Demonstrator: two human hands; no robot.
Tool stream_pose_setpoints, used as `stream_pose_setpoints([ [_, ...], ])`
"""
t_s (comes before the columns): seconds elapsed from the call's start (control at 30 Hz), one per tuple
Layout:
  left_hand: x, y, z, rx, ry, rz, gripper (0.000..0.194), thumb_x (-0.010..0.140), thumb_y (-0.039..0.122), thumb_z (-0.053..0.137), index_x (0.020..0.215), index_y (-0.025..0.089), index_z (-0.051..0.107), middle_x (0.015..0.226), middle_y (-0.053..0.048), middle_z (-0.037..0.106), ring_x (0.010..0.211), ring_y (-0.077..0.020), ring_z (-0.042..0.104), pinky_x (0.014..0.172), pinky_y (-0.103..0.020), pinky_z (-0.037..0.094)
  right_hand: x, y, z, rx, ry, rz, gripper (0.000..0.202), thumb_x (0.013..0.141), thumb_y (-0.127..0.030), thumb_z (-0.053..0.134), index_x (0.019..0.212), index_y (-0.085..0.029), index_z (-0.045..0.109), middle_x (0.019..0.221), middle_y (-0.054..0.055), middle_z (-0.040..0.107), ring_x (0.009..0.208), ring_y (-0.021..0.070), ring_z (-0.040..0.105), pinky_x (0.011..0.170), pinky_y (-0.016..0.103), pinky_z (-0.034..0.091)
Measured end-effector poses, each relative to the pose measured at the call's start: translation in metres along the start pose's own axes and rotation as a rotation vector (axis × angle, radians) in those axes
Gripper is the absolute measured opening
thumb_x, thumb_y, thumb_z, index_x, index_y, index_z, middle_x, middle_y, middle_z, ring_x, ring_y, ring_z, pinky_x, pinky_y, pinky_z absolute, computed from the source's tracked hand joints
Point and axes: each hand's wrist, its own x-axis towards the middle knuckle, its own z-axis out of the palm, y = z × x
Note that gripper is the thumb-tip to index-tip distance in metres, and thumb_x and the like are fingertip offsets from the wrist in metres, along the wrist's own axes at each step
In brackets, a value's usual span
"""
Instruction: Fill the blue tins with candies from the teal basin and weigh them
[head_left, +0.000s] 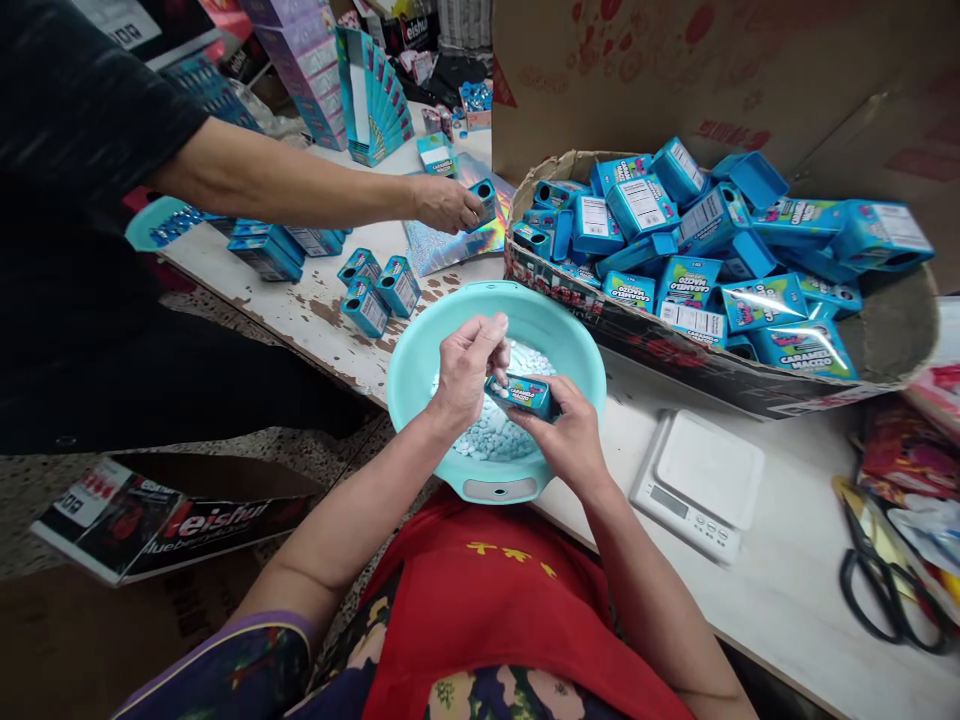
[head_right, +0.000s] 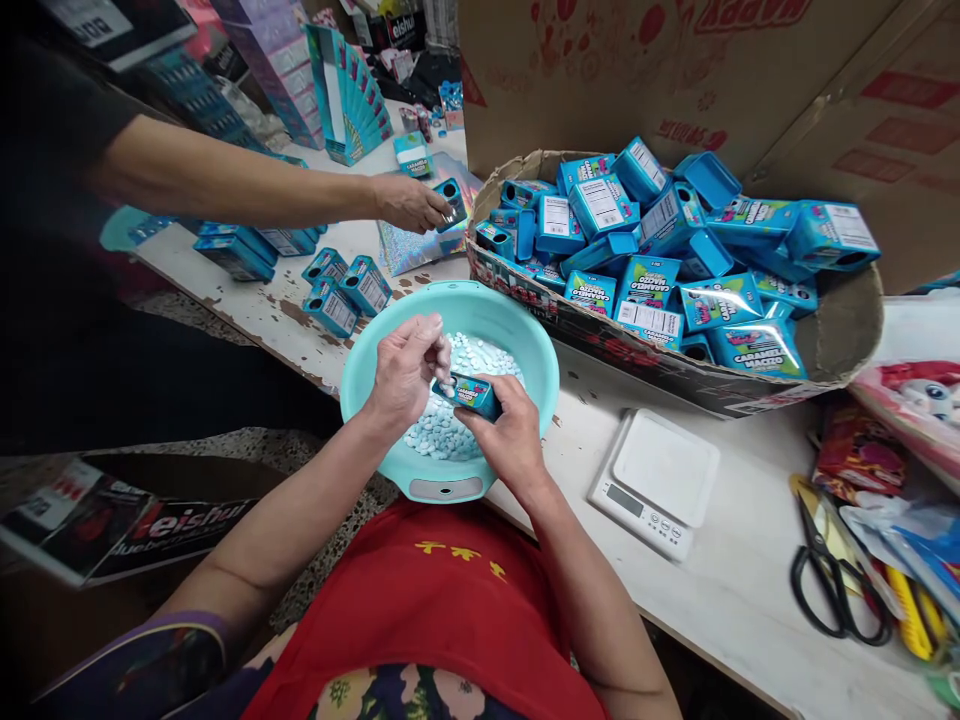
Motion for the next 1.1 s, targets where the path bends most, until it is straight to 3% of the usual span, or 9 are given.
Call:
stream_pose_setpoints([
  [0.2,0.0,-0.003,-0.032,0.544,-0.206,-0.004,0.034,0.066,0.037,0.08,0.089,0.019,0.063,0.077,0.003,0.051,0.059,-0.0074,0.041,0.057,-0.023,0.035,-0.001,-0.002,-0.006,0.036,0.045,-0.002,0.032,0.073,-0.024,0.077,0.103,-0.025,0.067,0.1,0.002,0.067,0.095,0.0207,0.063,0.087,0.035,0.048],
  [0.4,0.006,-0.019,-0.037,0.349,-0.35,-0.139,0.034,0.068,0.035,0.077,0.093,0.017,0.062,0.082,0.001,0.051,0.075,-0.0118,0.047,0.068,-0.025,0.037,-0.003,0.001,-0.004,0.07,0.047,-0.038,0.034,0.073,-0.023,0.077,0.105,-0.027,0.066,0.103,0.001,0.067,0.097,0.0205,0.062,0.089,0.036,0.048],
  [0.5,0.007,-0.012,-0.032,0.313,-0.419,-0.189,0.038,0.066,0.036,0.078,0.094,0.017,0.061,0.082,0.001,0.051,0.075,-0.0119,0.048,0.067,-0.025,0.037,-0.003,0.002,-0.01,0.13,0.012,-0.015,0.034,0.071,-0.026,0.08,0.102,-0.026,0.067,0.1,0.001,0.067,0.095,0.0205,0.063,0.088,0.036,0.049],
  [0.6,0.01,0.0,-0.038,0.375,-0.417,-0.18,0.039,0.077,0.049,0.067,0.098,0.018,0.059,0.081,0.0,0.052,0.067,-0.0109,0.046,0.061,-0.025,0.036,-0.001,0.006,-0.019,0.26,0.02,0.057,0.039,0.069,-0.031,0.082,0.104,-0.025,0.067,0.1,0.002,0.068,0.093,0.0204,0.064,0.087,0.036,0.05],
  [0.73,0.019,-0.004,-0.063,0.946,-0.405,-0.039,0.034,0.086,0.052,0.053,0.091,0.018,0.06,0.085,-0.005,0.058,0.075,-0.0178,0.052,0.069,-0.03,0.041,0.0,0.011,-0.025,0.269,0.148,0.059,0.04,0.07,-0.033,0.081,0.106,-0.026,0.067,0.102,0.002,0.067,0.094,0.0202,0.064,0.086,0.035,0.05],
  [0.83,0.013,-0.025,-0.079,1.477,-0.575,-0.097,0.033,0.081,0.045,0.061,0.098,0.016,0.062,0.1,-0.013,0.062,0.095,-0.0292,0.056,0.081,-0.037,0.042,-0.001,0.011,-0.021,0.224,0.145,0.028,0.038,0.071,-0.034,0.08,0.105,-0.025,0.067,0.102,0.003,0.066,0.094,0.0208,0.064,0.086,0.036,0.051],
  [0.9,0.003,-0.038,-0.08,1.651,-0.745,-0.161,0.046,0.076,0.046,0.066,0.109,0.015,0.061,0.112,-0.019,0.061,0.105,-0.0358,0.055,0.085,-0.041,0.043,-0.002,0.01,-0.016,0.194,0.174,0.026,0.037,0.072,-0.034,0.079,0.106,-0.025,0.067,0.102,0.004,0.067,0.095,0.021,0.063,0.087,0.037,0.051],
  [0.97,-0.009,-0.044,-0.074,1.68,-0.914,-0.187,0.053,0.076,0.048,0.065,0.116,0.014,0.058,0.116,-0.021,0.06,0.105,-0.0373,0.057,0.085,-0.042,0.044,-0.003,0.009,-0.011,0.168,0.229,0.039,0.036,0.073,-0.035,0.078,0.105,-0.024,0.066,0.102,0.004,0.066,0.096,0.0213,0.063,0.089,0.038,0.05],
  [1.1,-0.021,-0.045,-0.057,1.548,-1.141,-0.21,0.039,0.08,0.031,0.055,0.115,0.015,0.057,0.108,-0.016,0.064,0.093,-0.0304,0.063,0.078,-0.036,0.046,-0.003,0.008,-0.009,0.165,0.288,0.058,0.035,0.073,-0.034,0.077,0.104,-0.023,0.066,0.101,0.004,0.065,0.095,0.0209,0.063,0.088,0.037,0.049],
])
